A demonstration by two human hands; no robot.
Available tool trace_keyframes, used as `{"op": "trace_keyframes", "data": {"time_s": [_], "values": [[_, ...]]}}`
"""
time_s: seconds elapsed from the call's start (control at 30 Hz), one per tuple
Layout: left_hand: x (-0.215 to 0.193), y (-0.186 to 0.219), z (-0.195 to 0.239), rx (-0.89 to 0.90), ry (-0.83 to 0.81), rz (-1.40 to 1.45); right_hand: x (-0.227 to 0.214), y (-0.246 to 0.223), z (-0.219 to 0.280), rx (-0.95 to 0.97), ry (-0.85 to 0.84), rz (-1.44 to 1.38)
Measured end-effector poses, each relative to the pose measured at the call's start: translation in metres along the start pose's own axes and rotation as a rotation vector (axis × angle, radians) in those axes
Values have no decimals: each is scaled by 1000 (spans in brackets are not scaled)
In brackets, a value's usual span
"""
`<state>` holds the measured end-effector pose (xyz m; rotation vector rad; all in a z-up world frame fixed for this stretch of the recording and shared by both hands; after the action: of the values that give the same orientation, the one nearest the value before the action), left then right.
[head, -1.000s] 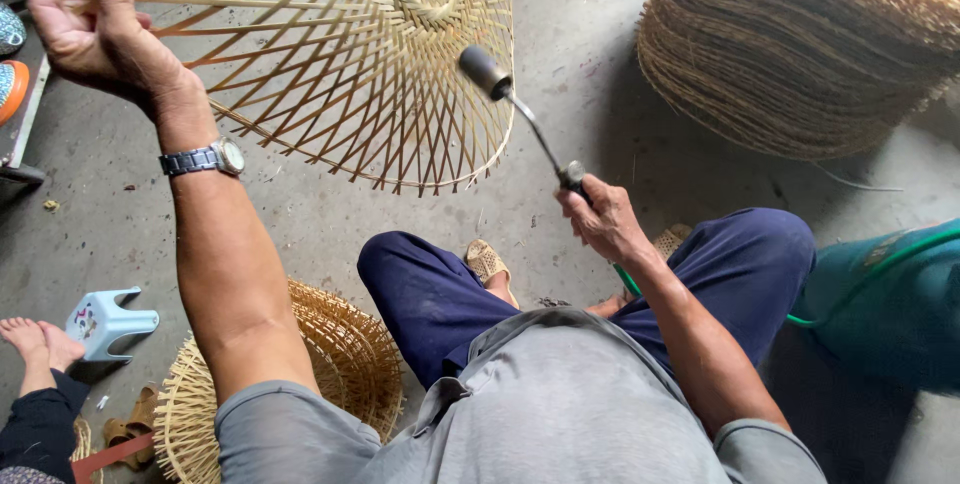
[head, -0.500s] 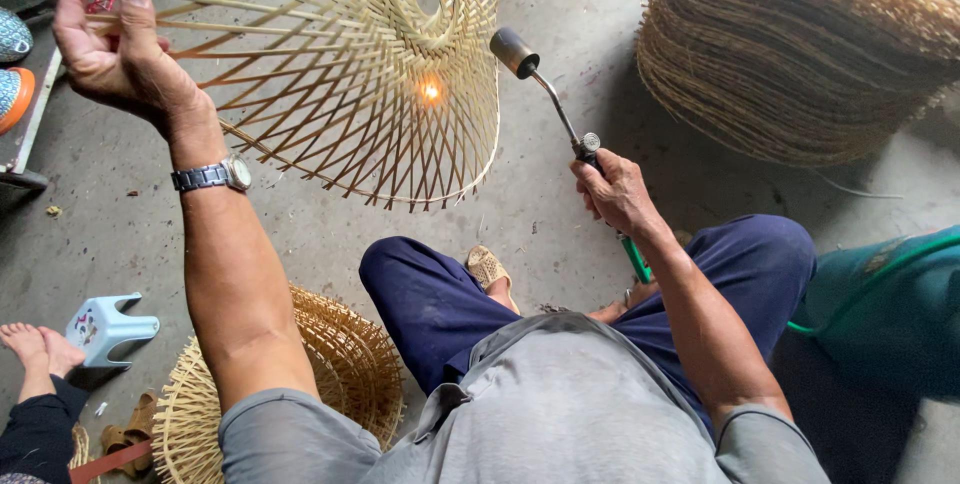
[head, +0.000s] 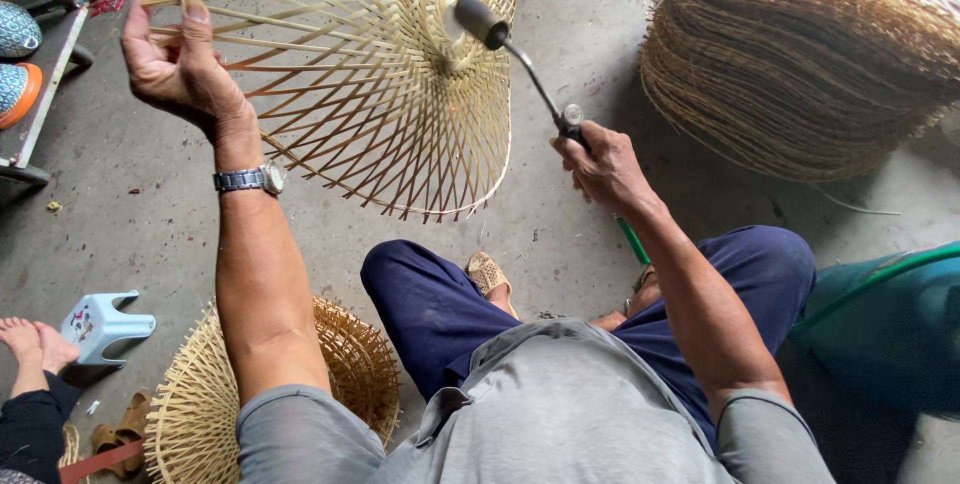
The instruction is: The person uses a handheld blowtorch to apply heat to the surface of woven bamboo baskets. They rotate each basket to cover different areas, then place the treated basket onto a stack and pick up another to continue.
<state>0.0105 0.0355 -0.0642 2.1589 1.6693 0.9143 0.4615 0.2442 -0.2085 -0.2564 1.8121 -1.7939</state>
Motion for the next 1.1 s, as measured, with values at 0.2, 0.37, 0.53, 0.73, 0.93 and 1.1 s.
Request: {"op": "trace_keyframes", "data": {"time_s": [0.2, 0.37, 0.53, 0.73, 0.93, 1.1], "values": [[10, -2, 29, -3, 28, -6, 5, -26, 15, -176, -181, -4], [13, -7, 50, -48, 59, 31, 5, -21, 24, -88, -72, 66], [9, -13, 56, -31, 117, -8, -1, 3, 47, -81, -150, 31], [11, -23, 74, -92, 195, -48, 11, 15, 51, -1, -35, 18], [27, -16, 115, -114, 204, -120, 34, -29, 29, -103, -109, 5], [23, -18, 128, -154, 237, -112, 28, -33, 38, -103, -168, 56]]}}
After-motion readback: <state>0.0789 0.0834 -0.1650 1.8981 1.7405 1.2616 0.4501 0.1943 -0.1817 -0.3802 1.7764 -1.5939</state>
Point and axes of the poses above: each hand's wrist, its own z-axis away from the middle knuckle, its own x-axis out of the palm, y = z × x, the point moved 4 cm from there along -z, towards the middle knuckle, and after that the axes turned 13 degrees about y, right-handed, at the moved point
